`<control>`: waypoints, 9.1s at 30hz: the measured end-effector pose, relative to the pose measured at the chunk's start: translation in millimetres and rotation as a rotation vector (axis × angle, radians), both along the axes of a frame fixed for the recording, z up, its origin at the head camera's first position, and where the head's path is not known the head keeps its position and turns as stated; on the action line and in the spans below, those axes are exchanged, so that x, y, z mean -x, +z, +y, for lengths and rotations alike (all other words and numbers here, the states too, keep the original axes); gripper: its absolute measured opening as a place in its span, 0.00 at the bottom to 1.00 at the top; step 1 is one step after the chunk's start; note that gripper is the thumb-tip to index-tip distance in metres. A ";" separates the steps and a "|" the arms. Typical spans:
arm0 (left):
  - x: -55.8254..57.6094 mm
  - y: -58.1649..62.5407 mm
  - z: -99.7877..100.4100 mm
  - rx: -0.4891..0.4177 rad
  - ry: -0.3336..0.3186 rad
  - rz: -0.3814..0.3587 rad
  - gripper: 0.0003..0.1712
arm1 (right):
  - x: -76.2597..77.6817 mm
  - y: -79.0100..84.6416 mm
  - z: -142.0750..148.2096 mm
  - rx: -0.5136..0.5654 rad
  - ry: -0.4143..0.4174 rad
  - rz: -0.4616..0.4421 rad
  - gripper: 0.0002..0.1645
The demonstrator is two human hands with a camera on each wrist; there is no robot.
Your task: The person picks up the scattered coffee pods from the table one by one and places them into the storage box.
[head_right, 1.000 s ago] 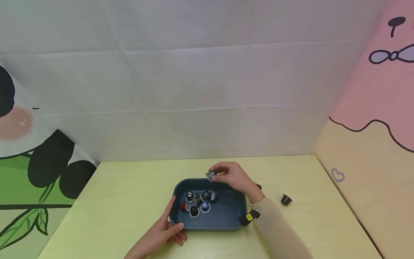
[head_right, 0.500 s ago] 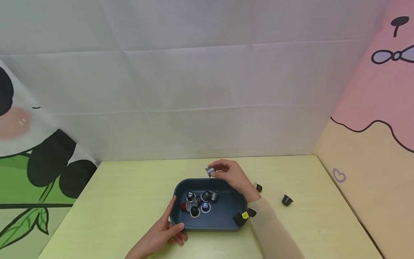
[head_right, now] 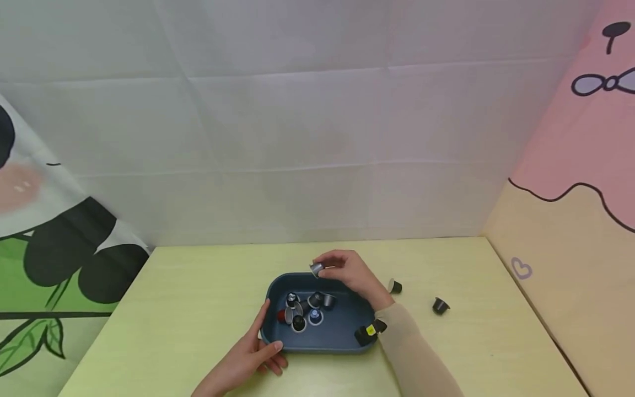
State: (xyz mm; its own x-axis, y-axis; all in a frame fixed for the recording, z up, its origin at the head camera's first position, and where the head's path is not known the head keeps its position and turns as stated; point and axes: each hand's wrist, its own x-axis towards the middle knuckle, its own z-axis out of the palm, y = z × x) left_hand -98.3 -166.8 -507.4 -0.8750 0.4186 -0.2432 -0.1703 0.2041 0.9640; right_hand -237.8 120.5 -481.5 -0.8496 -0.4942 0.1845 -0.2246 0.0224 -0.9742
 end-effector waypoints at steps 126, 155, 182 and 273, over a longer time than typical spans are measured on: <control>1.0 -2.9 2.9 0.050 -0.005 0.032 0.54 | -22.1 39.4 91.3 -0.283 -0.094 -0.012 0.21; 1.5 0.3 3.1 0.067 -0.006 -0.001 0.55 | -28.5 -5.8 154.7 -0.451 -0.312 0.003 0.22; 2.5 -1.2 1.9 0.073 0.000 0.007 0.55 | -29.0 -32.7 147.5 -0.580 -0.304 0.061 0.23; 1.3 -1.6 3.0 0.052 0.013 -0.015 0.56 | -50.6 22.5 104.6 -0.372 -0.142 0.064 0.24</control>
